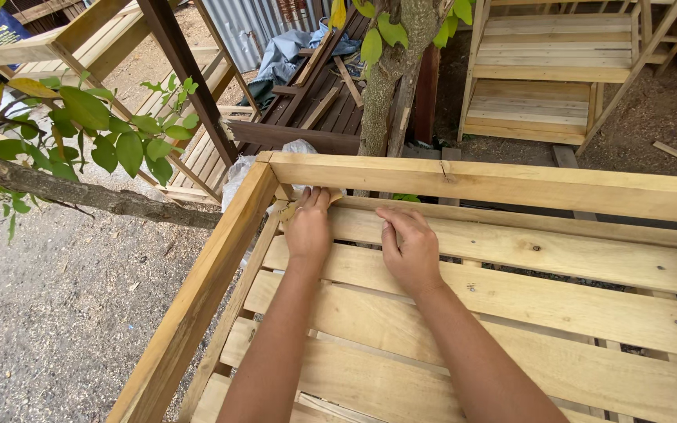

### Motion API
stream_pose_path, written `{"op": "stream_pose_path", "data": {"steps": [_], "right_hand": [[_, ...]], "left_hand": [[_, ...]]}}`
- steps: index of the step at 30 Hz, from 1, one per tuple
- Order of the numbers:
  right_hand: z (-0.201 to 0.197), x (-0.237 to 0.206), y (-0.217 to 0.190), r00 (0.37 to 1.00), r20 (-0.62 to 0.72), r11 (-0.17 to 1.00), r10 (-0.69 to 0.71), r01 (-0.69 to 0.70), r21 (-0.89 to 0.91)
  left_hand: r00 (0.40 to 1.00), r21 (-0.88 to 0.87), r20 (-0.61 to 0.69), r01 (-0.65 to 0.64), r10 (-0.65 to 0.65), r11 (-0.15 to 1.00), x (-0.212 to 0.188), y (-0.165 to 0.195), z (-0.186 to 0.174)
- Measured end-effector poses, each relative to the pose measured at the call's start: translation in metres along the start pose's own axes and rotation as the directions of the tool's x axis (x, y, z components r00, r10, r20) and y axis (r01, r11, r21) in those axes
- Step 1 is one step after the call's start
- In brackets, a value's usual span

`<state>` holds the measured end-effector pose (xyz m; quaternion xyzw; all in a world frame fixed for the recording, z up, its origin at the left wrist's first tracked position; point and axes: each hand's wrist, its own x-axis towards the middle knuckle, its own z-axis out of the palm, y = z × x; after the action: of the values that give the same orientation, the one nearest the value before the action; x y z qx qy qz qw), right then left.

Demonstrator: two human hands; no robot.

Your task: The person sands the slatted shelves of a wooden rack using a sanding block. They work on the lower shelf while squatting, then move to the upper shelf while standing, smoothing the surfaces of the wooden planks.

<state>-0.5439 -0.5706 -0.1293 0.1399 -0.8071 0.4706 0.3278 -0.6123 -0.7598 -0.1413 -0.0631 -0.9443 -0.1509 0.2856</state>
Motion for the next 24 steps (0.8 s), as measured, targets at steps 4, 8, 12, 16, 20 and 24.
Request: {"op": "stream_pose_path", "data": {"steps": [4, 8, 12, 16, 20, 24], "right_hand": [[-0.001, 0.001, -0.003, 1.0, 0.025, 1.0, 0.01, -0.01, -0.019], [-0.002, 0.002, -0.005, 1.0, 0.003, 1.0, -0.017, 0.017, 0.026], [-0.004, 0.002, -0.005, 1.0, 0.004, 0.999, -0.003, 0.002, 0.052], [-0.004, 0.003, -0.005, 0.987, 0.092, 0.99, 0.13, -0.135, 0.05], [-0.005, 0.005, -0.006, 1.0, -0.012, 0.997, 0.011, -0.01, 0.077], [-0.006, 0.001, 0.0, 0.995, -0.1, 0.997, 0.001, 0.007, 0.079]], "left_hand": [[0.992, -0.076, 0.123, 0.002, 0.008, 0.997, 0.015, 0.012, 0.004], [0.984, -0.225, 0.088, -0.13, 0.153, 0.966, 0.016, 0.032, 0.013], [0.922, -0.063, 0.288, 0.286, -0.257, 0.956, 0.034, 0.006, -0.012], [0.875, 0.011, 0.292, 0.4, -0.386, 0.916, 0.041, 0.024, -0.009], [0.975, -0.28, 0.205, -0.024, 0.084, 0.96, 0.023, 0.077, 0.026], [0.971, -0.26, 0.226, 0.136, -0.076, 0.956, 0.018, 0.028, 0.007]]}}
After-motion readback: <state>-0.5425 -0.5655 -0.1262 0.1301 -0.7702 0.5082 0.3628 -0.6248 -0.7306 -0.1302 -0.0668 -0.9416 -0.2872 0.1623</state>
